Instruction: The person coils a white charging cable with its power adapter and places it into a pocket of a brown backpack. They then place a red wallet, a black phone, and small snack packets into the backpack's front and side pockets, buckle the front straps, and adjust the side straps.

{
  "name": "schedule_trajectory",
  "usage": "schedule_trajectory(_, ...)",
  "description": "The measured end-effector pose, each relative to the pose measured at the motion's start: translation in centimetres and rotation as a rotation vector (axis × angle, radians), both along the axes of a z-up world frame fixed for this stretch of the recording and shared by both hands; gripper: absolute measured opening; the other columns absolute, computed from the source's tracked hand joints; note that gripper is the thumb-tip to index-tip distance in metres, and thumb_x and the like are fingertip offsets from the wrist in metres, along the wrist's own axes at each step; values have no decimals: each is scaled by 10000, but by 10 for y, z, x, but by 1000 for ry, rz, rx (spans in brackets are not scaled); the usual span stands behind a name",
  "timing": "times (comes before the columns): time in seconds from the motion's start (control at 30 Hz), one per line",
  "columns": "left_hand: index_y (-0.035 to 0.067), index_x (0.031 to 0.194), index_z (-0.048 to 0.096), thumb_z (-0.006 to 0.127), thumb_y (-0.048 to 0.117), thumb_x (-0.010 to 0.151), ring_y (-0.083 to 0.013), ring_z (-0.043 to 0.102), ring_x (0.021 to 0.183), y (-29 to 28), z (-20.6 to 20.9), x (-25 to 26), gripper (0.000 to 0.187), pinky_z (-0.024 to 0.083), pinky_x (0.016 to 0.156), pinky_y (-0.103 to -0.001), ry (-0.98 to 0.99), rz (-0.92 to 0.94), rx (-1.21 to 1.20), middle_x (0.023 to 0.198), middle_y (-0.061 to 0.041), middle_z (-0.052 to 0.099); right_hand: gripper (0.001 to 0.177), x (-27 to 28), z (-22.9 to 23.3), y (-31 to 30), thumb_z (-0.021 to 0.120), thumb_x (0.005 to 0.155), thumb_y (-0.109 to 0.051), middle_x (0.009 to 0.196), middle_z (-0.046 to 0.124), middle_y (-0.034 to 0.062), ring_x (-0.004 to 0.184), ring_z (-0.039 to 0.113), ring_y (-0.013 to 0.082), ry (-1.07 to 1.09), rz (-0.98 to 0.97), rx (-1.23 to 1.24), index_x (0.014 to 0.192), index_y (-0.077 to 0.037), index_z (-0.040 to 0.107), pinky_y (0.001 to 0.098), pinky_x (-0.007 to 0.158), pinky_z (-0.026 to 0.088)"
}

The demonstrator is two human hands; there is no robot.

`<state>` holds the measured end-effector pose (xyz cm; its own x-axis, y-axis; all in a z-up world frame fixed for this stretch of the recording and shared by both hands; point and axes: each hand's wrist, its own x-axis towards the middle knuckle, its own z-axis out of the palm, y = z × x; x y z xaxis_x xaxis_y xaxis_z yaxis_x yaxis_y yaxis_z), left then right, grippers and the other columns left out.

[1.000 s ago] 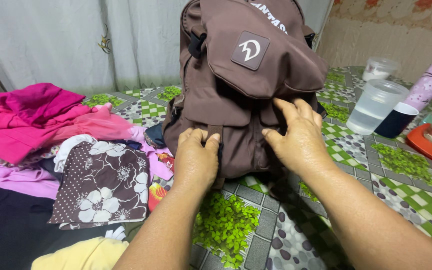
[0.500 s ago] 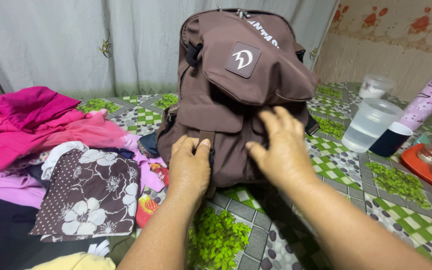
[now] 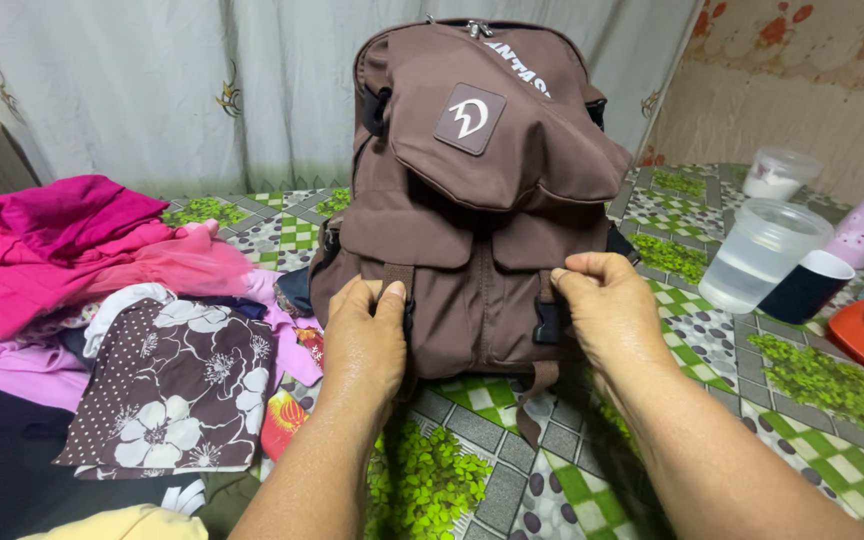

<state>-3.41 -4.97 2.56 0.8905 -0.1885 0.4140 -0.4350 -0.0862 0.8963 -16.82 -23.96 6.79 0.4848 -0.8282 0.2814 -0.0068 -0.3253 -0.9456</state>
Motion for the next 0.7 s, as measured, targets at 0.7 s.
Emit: schedule_trajectory(0.7,70,1313,595,714,377,899,-369,555,1216,-1,12,-11,530,406,1070,-454,39,271,139,1302,-221,589,240,-33,35,-3,615,987,-316,878,734,2,832,653,147,111,365,482,958,-93,699,365,743,527)
